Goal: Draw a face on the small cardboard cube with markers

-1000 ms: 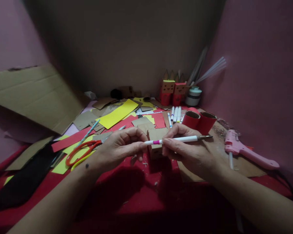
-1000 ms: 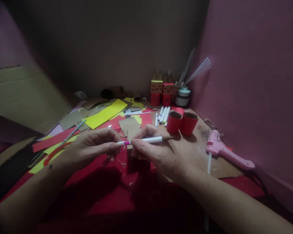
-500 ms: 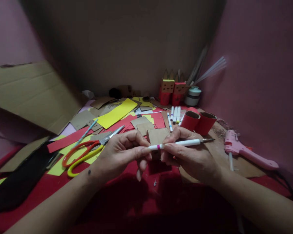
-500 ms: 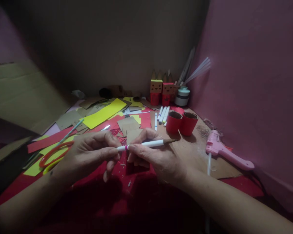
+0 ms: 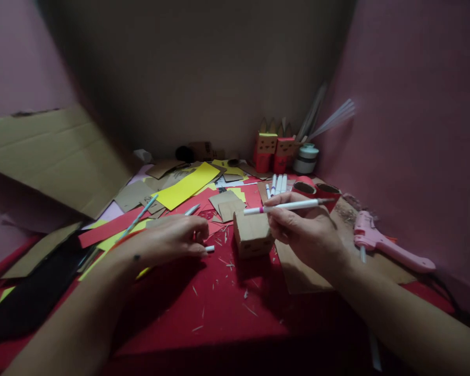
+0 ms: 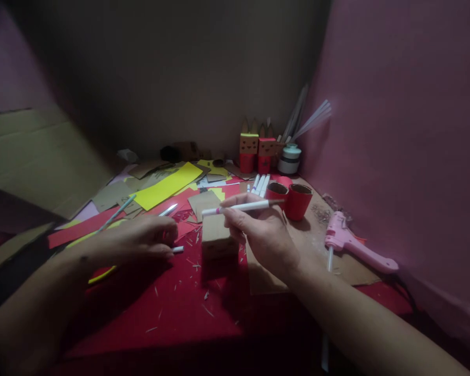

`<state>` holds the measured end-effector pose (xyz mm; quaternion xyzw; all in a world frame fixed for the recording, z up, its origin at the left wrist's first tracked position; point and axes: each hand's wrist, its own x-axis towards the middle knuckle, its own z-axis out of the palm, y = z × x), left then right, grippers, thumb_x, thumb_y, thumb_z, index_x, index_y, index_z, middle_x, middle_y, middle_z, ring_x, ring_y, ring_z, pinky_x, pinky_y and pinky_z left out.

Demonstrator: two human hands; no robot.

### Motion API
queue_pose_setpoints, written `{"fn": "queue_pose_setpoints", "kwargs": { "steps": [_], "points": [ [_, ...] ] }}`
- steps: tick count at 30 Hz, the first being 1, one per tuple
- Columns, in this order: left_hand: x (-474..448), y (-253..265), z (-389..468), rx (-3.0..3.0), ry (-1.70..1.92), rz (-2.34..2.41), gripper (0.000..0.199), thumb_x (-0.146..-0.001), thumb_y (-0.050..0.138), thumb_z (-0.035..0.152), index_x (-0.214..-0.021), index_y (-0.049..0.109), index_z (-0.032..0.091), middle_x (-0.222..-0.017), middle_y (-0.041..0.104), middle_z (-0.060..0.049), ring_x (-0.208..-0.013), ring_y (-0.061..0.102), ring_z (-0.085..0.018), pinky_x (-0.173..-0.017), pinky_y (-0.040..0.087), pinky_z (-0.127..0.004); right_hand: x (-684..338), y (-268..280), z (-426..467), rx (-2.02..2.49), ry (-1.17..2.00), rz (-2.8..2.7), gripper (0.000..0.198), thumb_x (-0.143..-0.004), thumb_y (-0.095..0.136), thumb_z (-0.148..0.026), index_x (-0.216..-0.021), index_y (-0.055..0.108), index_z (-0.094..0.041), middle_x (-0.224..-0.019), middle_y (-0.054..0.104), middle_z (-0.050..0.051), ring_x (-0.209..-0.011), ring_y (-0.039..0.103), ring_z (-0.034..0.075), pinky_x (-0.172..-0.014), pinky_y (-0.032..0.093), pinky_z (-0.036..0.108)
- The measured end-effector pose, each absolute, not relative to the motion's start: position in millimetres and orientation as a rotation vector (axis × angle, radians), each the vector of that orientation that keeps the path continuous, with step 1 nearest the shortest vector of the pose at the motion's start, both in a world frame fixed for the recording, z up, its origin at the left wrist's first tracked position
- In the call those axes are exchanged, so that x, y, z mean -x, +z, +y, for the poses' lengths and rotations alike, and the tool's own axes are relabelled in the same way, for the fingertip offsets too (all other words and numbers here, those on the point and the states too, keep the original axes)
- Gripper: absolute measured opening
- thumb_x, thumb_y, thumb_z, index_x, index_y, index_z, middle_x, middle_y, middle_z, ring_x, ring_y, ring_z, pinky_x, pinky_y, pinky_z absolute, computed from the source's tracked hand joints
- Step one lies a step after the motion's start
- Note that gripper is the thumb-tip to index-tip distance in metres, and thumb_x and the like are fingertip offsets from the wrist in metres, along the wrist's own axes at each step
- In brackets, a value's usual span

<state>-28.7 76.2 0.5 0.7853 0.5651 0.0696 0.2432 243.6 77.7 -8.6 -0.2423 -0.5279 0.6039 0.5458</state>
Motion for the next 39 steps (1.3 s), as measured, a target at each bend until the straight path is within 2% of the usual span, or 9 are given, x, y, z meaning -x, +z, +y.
{"fn": "queue_pose_setpoints", "kwargs": {
  "steps": [4, 7, 11, 13, 16, 19, 23, 30, 39],
  "points": [
    [22, -20, 81, -2.224, 0.222, 1.515, 0.021, -0.076, 0.068, 0.038, -0.067, 0.059, 0.022, -0.070, 0.060, -0.001, -0.064, 0.048, -0.018, -0.057, 0.031, -0.029, -242, -13, 82, 0.575, 1.447, -1.204, 0.021, -0.079, 0.081, -0.033, -0.073, 0.070, -0.017, -0.058, 0.059, -0.004, -0.048, 0.047, 0.006, -0.044, 0.033, 0.018],
    [21, -16, 81, -2.213, 0.329, 1.513, 0.026, -0.079, 0.064, 0.041, -0.065, 0.056, 0.021, -0.064, 0.055, 0.001, -0.058, 0.043, -0.015, -0.055, 0.030, -0.028, -245, -13, 82, 0.556, 1.581, -1.256, 0.027, -0.083, 0.077, -0.036, -0.068, 0.065, -0.016, -0.058, 0.058, -0.003, -0.048, 0.046, 0.006, -0.045, 0.033, 0.019],
    [19, 2, 73, -2.073, 0.577, 1.447, 0.026, -0.086, 0.055, 0.046, -0.080, 0.057, 0.021, -0.067, 0.056, 0.001, -0.059, 0.049, -0.014, -0.056, 0.041, -0.027, -252, -8, 79, 0.553, 1.890, -1.539, 0.020, -0.078, 0.081, -0.032, -0.087, 0.073, -0.016, -0.064, 0.060, -0.003, -0.051, 0.047, 0.006, -0.046, 0.033, 0.019],
    [15, 8, 67, -1.896, 0.801, 1.306, 0.024, -0.086, 0.061, 0.043, -0.088, 0.062, 0.019, -0.068, 0.060, 0.001, -0.058, 0.052, -0.012, -0.055, 0.043, -0.025, -256, -5, 77, 0.590, 1.970, -1.726, 0.025, -0.080, 0.080, -0.034, -0.096, 0.075, -0.016, -0.065, 0.061, -0.003, -0.052, 0.046, 0.006, -0.047, 0.032, 0.019],
    [9, 10, 59, -1.628, 1.019, 1.098, 0.014, -0.084, 0.071, 0.031, -0.088, 0.069, 0.019, -0.063, 0.061, 0.003, -0.054, 0.053, -0.009, -0.054, 0.041, -0.022, -260, -4, 74, 0.703, 1.930, -1.893, 0.026, -0.087, 0.074, -0.039, -0.099, 0.077, -0.016, -0.061, 0.057, -0.005, -0.051, 0.041, 0.006, -0.045, 0.027, 0.020],
    [6, 9, 55, -1.541, 1.049, 1.043, 0.006, -0.085, 0.073, 0.025, -0.086, 0.071, 0.020, -0.059, 0.061, 0.004, -0.053, 0.052, -0.008, -0.054, 0.040, -0.020, -262, -8, 74, 0.764, 1.868, -1.932, 0.026, -0.092, 0.068, -0.040, -0.102, 0.077, -0.018, -0.058, 0.055, -0.004, -0.050, 0.040, 0.007, -0.044, 0.026, 0.022],
    [6, 11, 53, -1.555, 1.042, 1.051, 0.006, -0.086, 0.073, 0.026, -0.085, 0.073, 0.019, -0.061, 0.062, 0.003, -0.055, 0.052, -0.008, -0.055, 0.040, -0.020, -262, -11, 73, 0.742, 1.815, -1.941, 0.023, -0.093, 0.066, -0.039, -0.104, 0.078, -0.021, -0.058, 0.055, -0.003, -0.049, 0.040, 0.009, -0.044, 0.026, 0.023],
    [1, 15, 49, -1.640, 0.985, 1.079, 0.007, -0.085, 0.073, 0.025, -0.084, 0.074, 0.018, -0.064, 0.065, 0.001, -0.058, 0.054, -0.009, -0.056, 0.043, -0.019, -262, -9, 74, 0.802, 1.761, -2.012, 0.021, -0.092, 0.068, -0.040, -0.091, 0.079, -0.023, -0.054, 0.052, -0.003, -0.048, 0.040, 0.009, -0.043, 0.026, 0.023],
    [-9, 10, 45, -1.546, 0.937, 0.950, 0.004, -0.084, 0.072, 0.018, -0.080, 0.072, 0.016, -0.054, 0.068, 0.001, -0.044, 0.061, -0.011, -0.043, 0.052, -0.019, -251, 12, 65, 0.871, 1.797, -2.071, 0.027, -0.092, 0.067, -0.042, -0.094, 0.076, -0.017, -0.056, 0.047, -0.005, -0.048, 0.036, 0.007, -0.042, 0.022, 0.022]
  ]
}}
